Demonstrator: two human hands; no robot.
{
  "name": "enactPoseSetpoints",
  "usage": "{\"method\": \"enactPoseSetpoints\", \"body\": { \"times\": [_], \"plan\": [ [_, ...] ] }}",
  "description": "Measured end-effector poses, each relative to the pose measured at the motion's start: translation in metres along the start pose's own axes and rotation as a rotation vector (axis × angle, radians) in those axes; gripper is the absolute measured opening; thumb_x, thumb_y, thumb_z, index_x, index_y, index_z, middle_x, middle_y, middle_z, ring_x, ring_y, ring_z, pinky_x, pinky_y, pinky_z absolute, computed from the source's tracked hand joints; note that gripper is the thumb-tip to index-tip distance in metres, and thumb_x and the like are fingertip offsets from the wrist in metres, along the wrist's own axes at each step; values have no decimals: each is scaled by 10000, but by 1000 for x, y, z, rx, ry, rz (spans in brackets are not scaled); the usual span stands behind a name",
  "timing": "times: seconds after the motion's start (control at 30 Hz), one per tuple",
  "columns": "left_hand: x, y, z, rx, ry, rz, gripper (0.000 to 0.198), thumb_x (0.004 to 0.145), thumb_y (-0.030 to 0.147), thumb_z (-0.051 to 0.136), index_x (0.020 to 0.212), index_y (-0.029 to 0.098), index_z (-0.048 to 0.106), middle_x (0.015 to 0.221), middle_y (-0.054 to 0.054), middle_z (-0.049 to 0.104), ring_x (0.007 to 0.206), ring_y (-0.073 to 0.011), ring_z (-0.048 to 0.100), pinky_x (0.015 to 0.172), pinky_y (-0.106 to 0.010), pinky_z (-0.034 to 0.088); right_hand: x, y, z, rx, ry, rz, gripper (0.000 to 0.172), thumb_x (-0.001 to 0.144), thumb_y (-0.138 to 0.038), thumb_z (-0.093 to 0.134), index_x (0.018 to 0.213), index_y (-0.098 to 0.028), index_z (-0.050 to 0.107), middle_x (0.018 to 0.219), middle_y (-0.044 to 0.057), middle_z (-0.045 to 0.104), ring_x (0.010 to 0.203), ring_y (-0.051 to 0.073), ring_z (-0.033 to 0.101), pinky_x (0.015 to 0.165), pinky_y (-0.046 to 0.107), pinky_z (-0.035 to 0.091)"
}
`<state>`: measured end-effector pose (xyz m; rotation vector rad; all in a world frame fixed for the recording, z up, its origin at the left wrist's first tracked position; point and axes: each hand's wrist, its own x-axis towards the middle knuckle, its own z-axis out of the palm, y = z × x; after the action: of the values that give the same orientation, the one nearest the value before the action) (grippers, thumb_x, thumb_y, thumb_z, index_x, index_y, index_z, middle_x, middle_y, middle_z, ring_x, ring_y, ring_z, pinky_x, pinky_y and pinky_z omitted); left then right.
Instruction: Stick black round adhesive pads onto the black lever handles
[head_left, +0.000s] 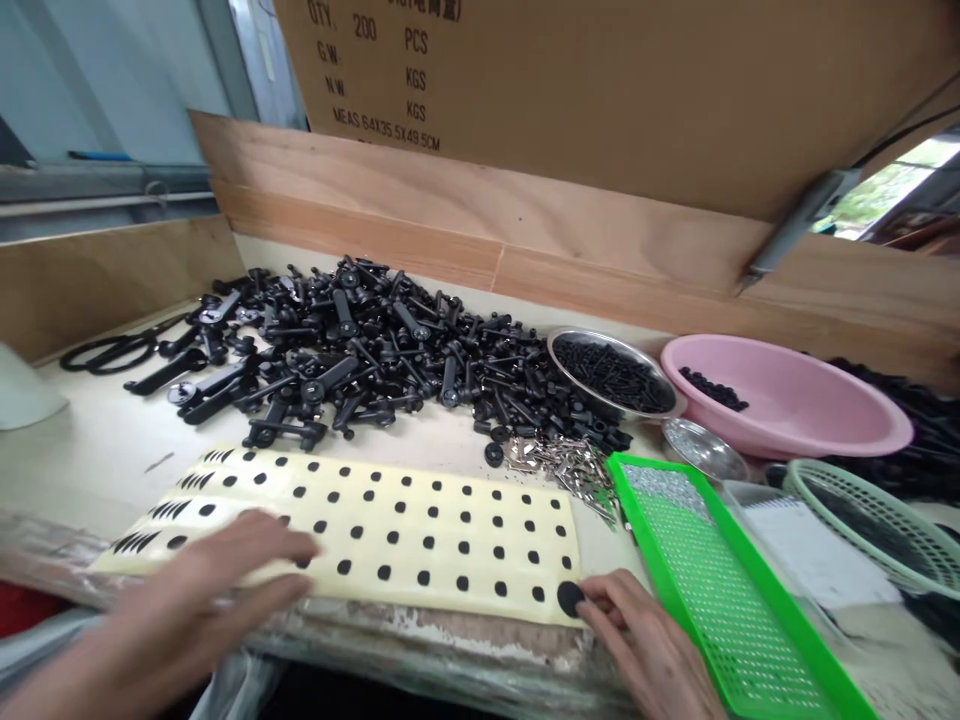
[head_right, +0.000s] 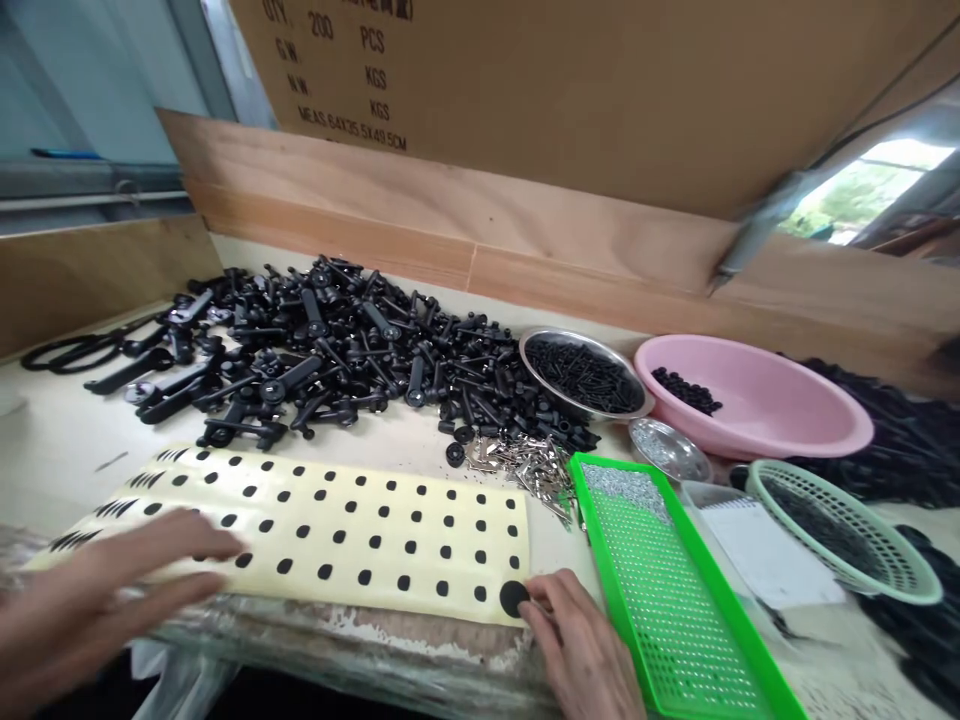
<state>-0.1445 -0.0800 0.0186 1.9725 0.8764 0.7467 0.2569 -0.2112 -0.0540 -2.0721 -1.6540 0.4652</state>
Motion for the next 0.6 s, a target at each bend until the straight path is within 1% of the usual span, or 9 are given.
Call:
{"method": "enactPoseSetpoints", "body": {
  "times": [0.03, 0.07, 0.13, 0.2, 0.23, 0.3, 0.4, 0.5, 0.6],
  "plan": [
    [17, 9, 27, 152, -70, 7, 256, 855, 249, 593, 1070, 363, 672, 1014, 91, 698, 948, -191, 604, 839, -256, 465, 0, -1, 3, -7, -11, -2, 154, 897, -404, 525, 868, -276, 604, 875, 9, 641, 723, 177, 650, 624, 270, 495],
    [34, 18, 57, 242, -181, 64, 248, 871, 260, 587, 1099, 327, 658, 1087, 33, 683, 1014, -212, 582, 892, -295, 454, 1, -2, 5, -10, -10, -13, 150, 901, -395, 520, 860, -271, 593, 867, 9, 634, 726, 176, 643, 631, 272, 493],
    [63, 34, 116, 353, -355, 254, 299, 895, 317, 574, 1191, 278, 596, 1181, -37, 635, 1107, -239, 537, 994, -394, 398, 2, -5, 7, 7, 12, -38, 139, 915, -365, 498, 852, -262, 567, 845, 9, 612, 718, 171, 623, 643, 274, 488],
    [80, 43, 162, 495, -416, 411, 359, 872, 399, 597, 1186, 227, 572, 1140, -77, 618, 1076, -264, 526, 979, -465, 393, 1, -5, 9, 34, 43, -57, 141, 928, -325, 471, 826, -253, 536, 817, 7, 581, 701, 164, 600, 639, 269, 482],
    [84, 44, 178, 559, -425, 463, 377, 869, 421, 595, 1180, 211, 562, 1131, -84, 606, 1070, -273, 518, 976, -493, 384, 0, -4, 10, 45, 56, -64, 143, 929, -310, 464, 814, -251, 523, 808, 5, 568, 691, 160, 591, 631, 265, 480],
    [88, 40, 195, 656, -415, 520, 400, 874, 445, 576, 1186, 198, 537, 1125, -86, 585, 1057, -280, 504, 967, -525, 369, -2, -3, 12, 65, 96, -71, 93, 926, -288, 466, 870, -250, 530, 832, 8, 562, 699, 160, 591, 634, 262, 484],
    [88, 32, 198, 719, -388, 549, 427, 886, 463, 548, 1222, 204, 498, 1129, -79, 566, 1046, -278, 491, 961, -528, 349, -4, -3, 15, 72, 156, -67, 116, 923, -271, 478, 1023, -257, 537, 899, 19, 574, 767, 172, 608, 685, 272, 494],
    [85, 30, 196, 742, -379, 545, 434, 888, 477, 537, 1225, 209, 488, 1129, -71, 559, 1044, -277, 485, 971, -520, 327, -7, -6, 16, 45, 135, -95, 95, 938, -262, 456, 907, -257, 546, 839, 9, 568, 733, 172, 600, 651, 269, 476],
    [83, 33, 197, 764, -375, 548, 386, 914, 462, 492, 1199, 202, 497, 1159, -86, 551, 1073, -290, 481, 983, -527, 311, -13, -8, 16, 14, 143, -168, 145, 944, -249, 443, 823, -246, 523, 784, 4, 547, 690, 167, 582, 625, 266, 453]
  ]
}}
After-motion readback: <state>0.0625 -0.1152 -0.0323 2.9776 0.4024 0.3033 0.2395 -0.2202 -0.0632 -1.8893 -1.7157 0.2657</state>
